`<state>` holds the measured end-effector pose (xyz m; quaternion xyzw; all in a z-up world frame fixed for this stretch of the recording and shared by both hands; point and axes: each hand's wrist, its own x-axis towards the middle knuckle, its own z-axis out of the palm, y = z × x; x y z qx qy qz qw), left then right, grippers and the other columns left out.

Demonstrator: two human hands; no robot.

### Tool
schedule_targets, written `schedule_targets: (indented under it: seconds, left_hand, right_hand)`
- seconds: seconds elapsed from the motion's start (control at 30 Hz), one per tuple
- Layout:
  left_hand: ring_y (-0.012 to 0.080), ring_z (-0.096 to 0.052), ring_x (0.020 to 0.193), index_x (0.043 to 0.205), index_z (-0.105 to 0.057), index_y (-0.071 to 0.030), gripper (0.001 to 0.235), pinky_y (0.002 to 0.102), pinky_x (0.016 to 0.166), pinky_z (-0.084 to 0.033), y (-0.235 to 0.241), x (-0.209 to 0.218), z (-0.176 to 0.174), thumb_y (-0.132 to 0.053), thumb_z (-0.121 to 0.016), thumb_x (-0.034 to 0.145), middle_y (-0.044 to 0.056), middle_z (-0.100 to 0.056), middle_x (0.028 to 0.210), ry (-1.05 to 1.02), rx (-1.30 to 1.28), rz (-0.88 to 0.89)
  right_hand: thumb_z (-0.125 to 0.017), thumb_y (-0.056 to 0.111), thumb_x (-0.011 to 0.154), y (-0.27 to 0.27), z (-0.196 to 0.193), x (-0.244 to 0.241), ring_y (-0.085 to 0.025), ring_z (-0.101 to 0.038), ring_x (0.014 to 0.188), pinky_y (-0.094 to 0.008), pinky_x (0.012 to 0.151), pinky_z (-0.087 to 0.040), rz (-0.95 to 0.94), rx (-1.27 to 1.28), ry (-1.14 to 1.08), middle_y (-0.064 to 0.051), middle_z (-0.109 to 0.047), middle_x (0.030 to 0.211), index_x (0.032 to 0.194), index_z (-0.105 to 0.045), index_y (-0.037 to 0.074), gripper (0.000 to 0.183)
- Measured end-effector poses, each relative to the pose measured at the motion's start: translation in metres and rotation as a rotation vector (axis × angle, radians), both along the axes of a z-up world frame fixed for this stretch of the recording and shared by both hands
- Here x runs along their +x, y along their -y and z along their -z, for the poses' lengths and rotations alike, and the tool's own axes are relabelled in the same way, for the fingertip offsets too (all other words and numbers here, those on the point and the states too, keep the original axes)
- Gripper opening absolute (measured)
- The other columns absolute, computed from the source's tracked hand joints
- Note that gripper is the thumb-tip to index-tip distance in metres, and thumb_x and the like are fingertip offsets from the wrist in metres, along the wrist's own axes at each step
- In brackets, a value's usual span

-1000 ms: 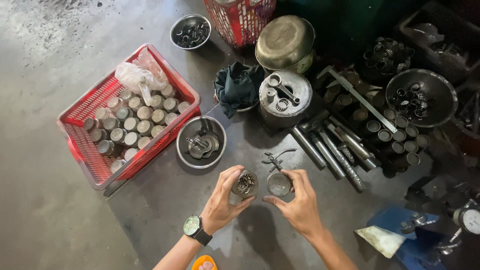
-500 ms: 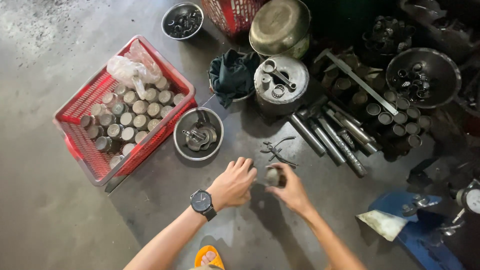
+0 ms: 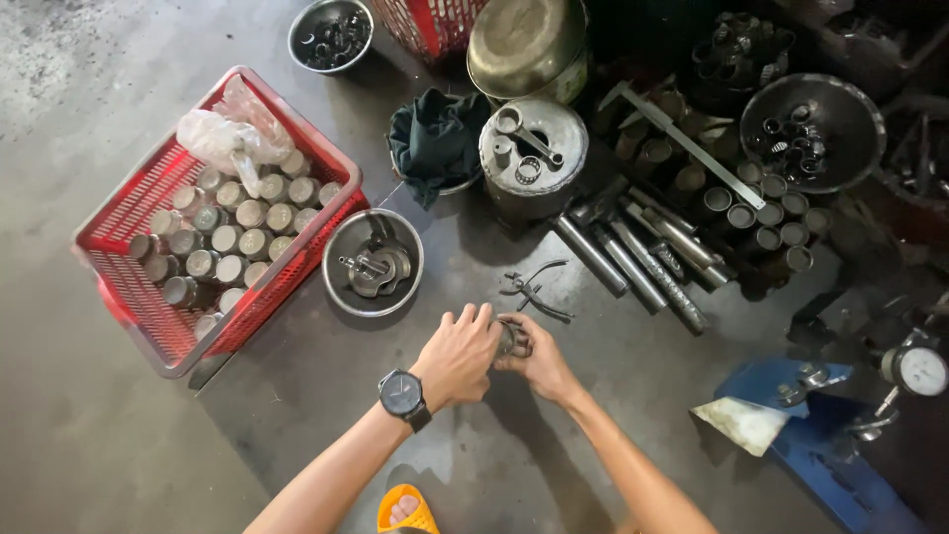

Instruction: The person wipes a motorcycle piston with a cloth, then fits piston rings onto the piston by hand, pressing each ring into its groove and using pliers at times to help seat the rings, working at a bench with a basket of pistons.

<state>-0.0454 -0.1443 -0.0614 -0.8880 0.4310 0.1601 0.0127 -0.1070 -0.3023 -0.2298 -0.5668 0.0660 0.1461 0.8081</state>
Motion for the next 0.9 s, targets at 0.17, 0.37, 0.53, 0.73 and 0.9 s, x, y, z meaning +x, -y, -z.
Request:
schedule_targets:
  seconds: [0.17,0.37,0.53,0.73,0.9]
  left_hand:
    - [0.0331,-0.055,0.104,0.106,-0.060,0.002,0.060,0.045,0.075,-0.049,0.000,-0.003,0.005,-0.020,-0.082,0.055,0.017,-0.055,0.115,0.029,-0.050,0.003]
    - [0.0321,-0.054,0.103,0.103,-0.063,0.001,0.053,0.045,0.075,-0.048,-0.004,-0.002,-0.001,-0.019,-0.082,0.058,0.015,-0.055,0.112,0.061,-0.031,0.016]
    - [0.0302,-0.053,0.104,0.099,-0.064,-0.002,0.046,0.044,0.075,-0.047,-0.004,-0.007,0.003,-0.017,-0.080,0.058,0.012,-0.054,0.110,0.022,0.077,0.025]
    - [0.0297,-0.054,0.102,0.095,-0.066,-0.003,0.044,0.043,0.074,-0.047,-0.004,-0.008,0.006,-0.019,-0.080,0.057,0.011,-0.055,0.108,0.110,-0.034,0.043]
    - [0.0302,-0.053,0.102,0.093,-0.068,-0.005,0.042,0.044,0.073,-0.046,-0.004,-0.010,0.003,-0.021,-0.080,0.056,0.010,-0.055,0.108,0.121,0.046,0.055]
  right_hand:
    - [-0.078,-0.011,0.079,-0.001,0.002,0.000,-0.015,-0.067,0.108,-0.033,0.092,-0.060,-0.024,0.092,0.012,-0.007,-0.068,0.120,0.140,-0.051,0.002,0.068]
    - [-0.077,-0.008,0.081,-0.005,-0.028,0.005,-0.013,-0.067,0.110,-0.034,0.091,-0.062,-0.041,0.065,-0.047,-0.006,-0.066,0.125,0.141,-0.050,0.003,0.067]
    - [-0.078,-0.012,0.077,-0.005,0.004,0.000,-0.012,-0.065,0.108,-0.034,0.089,-0.062,-0.031,0.069,0.021,-0.005,-0.063,0.125,0.141,-0.051,0.001,0.070]
    - [-0.074,-0.011,0.085,-0.006,0.013,-0.003,-0.014,-0.067,0.108,-0.033,0.091,-0.061,-0.020,0.185,-0.011,-0.006,-0.065,0.123,0.143,-0.050,0.000,0.064]
    - [-0.072,-0.011,0.084,-0.008,0.035,-0.005,-0.013,-0.066,0.109,-0.032,0.092,-0.059,-0.003,0.183,-0.001,-0.005,-0.065,0.123,0.143,-0.049,0.000,0.065]
